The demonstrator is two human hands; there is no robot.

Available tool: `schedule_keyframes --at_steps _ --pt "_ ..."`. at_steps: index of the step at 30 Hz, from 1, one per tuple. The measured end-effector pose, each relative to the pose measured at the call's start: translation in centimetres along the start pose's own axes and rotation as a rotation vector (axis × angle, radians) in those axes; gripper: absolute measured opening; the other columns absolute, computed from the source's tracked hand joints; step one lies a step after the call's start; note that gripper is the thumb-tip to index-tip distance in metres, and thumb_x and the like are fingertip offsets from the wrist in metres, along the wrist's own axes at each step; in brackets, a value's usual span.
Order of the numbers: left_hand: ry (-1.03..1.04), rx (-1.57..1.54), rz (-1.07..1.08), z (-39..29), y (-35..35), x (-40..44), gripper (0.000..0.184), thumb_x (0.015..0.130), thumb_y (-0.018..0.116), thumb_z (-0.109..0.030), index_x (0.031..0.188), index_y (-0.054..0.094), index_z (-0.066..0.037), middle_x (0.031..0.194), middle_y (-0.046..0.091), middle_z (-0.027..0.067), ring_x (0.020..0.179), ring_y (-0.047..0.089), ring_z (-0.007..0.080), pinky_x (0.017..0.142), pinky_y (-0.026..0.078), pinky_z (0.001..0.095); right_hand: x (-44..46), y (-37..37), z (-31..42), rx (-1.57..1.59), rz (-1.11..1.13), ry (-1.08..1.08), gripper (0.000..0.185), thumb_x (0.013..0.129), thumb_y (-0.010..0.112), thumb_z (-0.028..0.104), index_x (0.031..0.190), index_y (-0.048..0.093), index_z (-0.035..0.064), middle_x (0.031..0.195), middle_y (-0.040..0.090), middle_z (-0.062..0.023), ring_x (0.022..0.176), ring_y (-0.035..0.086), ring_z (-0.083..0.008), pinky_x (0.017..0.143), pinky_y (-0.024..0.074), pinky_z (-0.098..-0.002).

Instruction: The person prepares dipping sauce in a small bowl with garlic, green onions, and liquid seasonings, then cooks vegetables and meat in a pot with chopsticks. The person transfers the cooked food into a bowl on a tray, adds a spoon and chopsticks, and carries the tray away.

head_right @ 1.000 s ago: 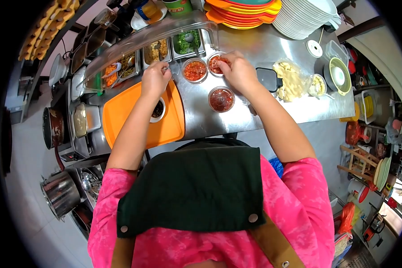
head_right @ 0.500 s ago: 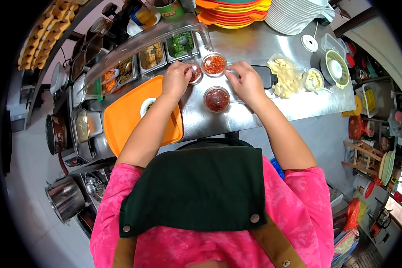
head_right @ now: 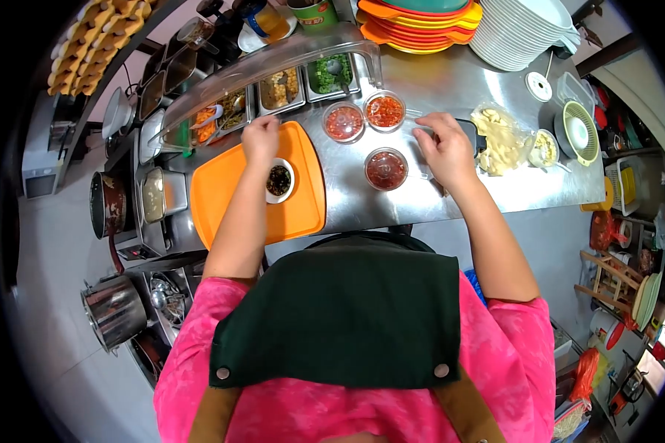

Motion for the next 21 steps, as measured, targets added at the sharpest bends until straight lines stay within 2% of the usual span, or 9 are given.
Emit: schedule_keyframes --at_steps 3,5,6,7,8,10,11,15,21 --pt "-0.187 0.079 0.018 4.6 -0.3 2.1 0.025 0.075 0.061 -0.019 0.094 0.065 -0.004 0.086 0.064 0.0172 0.082 0.062 0.0285 0.074 0.047 0.0342 -0.7 0.2 0.1 0.000 0.041 0.060 0.015 0.076 0.062 0.008 0.090 0.062 0.0021 0.091 0.057 -0.0113 0.067 0.056 -0.0234 0.059 0.0443 -0.0285" --pt "-0.171 0.144 0.028 3.7 0.2 2.4 0.030 0.076 0.060 -0.021 0.099 0.063 -0.003 0.090 0.063 0.0178 0.086 0.061 0.0294 0.076 0.046 0.0351 -1.6 1.3 3.2 -0.020 0.065 -0.094 0.014 0.075 0.062 0.006 0.089 0.061 0.0027 0.088 0.058 -0.0119 0.073 0.058 -0.0272 0.063 0.0469 -0.0311" --pt "-0.156 0.215 0.045 3.2 0.7 2.2 0.035 0.076 0.060 -0.024 0.104 0.061 -0.002 0.095 0.062 0.0184 0.089 0.060 0.0302 0.078 0.046 0.0359 -2.6 3.1 4.7 0.012 0.161 -0.145 0.014 0.075 0.061 0.005 0.089 0.061 0.0030 0.088 0.059 -0.0128 0.077 0.058 -0.0291 0.066 0.0476 -0.0337" --pt "-0.191 0.225 0.079 3.3 1.3 2.1 0.039 0.078 0.057 -0.022 0.113 0.056 -0.005 0.104 0.059 0.0180 0.100 0.054 0.0314 0.085 0.042 0.0391 -4.2 5.9 5.1 0.172 0.362 0.033 0.016 0.074 0.061 0.005 0.091 0.060 0.0039 0.087 0.059 -0.0130 0.077 0.058 -0.0301 0.068 0.0475 -0.0356" --pt "-0.192 0.225 0.080 3.4 1.6 2.0 0.039 0.078 0.057 -0.022 0.113 0.056 -0.005 0.104 0.059 0.0180 0.100 0.054 0.0314 0.085 0.042 0.0391 -6.0 8.6 7.3 0.214 0.471 -0.288 0.019 0.074 0.061 0.008 0.093 0.060 0.0053 0.086 0.058 -0.0125 0.077 0.058 -0.0300 0.069 0.0476 -0.0373" --pt "-0.133 0.355 -0.008 2.7 1.3 1.9 0.034 0.077 0.059 -0.021 0.105 0.058 -0.003 0.100 0.060 0.0194 0.096 0.056 0.0319 0.083 0.044 0.0397 -8.8 13.5 9.4 0.101 0.798 -0.347 0.024 0.076 0.060 0.015 0.099 0.058 0.0083 0.086 0.058 -0.0112 0.080 0.058 -0.0293 0.069 0.0481 -0.0387" --pt "-0.131 0.354 -0.007 2.7 1.2 1.9 0.034 0.077 0.059 -0.021 0.105 0.058 -0.003 0.100 0.060 0.0194 0.096 0.056 0.0319 0.083 0.044 0.0397 -9.9 16.3 8.6 -0.009 0.921 -0.339 0.032 0.076 0.059 0.015 0.108 0.053 0.0122 0.093 0.056 -0.0117 0.084 0.058 -0.0295 0.070 0.0483 -0.0380" --pt "-0.160 0.260 0.110 2.8 1.4 2.4 0.028 0.073 0.062 -0.022 0.092 0.060 -0.001 0.093 0.061 0.0197 0.089 0.058 0.0335 0.076 0.046 0.0401 -10.4 21.1 7.4 -0.150 0.930 -0.472 0.044 0.076 0.061 0.021 0.116 0.043 0.0185 0.100 0.050 -0.0131 0.092 0.055 -0.0308 0.073 0.0478 -0.0372" --pt "-0.070 0.154 0.078 3.6 1.5 2.3 0.023 0.069 0.064 -0.018 0.083 0.061 0.000 0.083 0.062 0.0184 0.081 0.059 0.0334 0.072 0.046 0.0393 -10.9 21.2 6.0 -0.165 0.945 -0.372 0.038 0.074 0.063 0.024 0.109 0.049 0.0200 0.097 0.051 -0.0099 0.091 0.056 -0.0286 0.073 0.0479 -0.0368"
Point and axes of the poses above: each hand's wrist, its own x-axis towards the middle knuckle, its own y-axis out of the palm, z = x × y, the point moved 10 cm from there along x, towards the middle knuckle
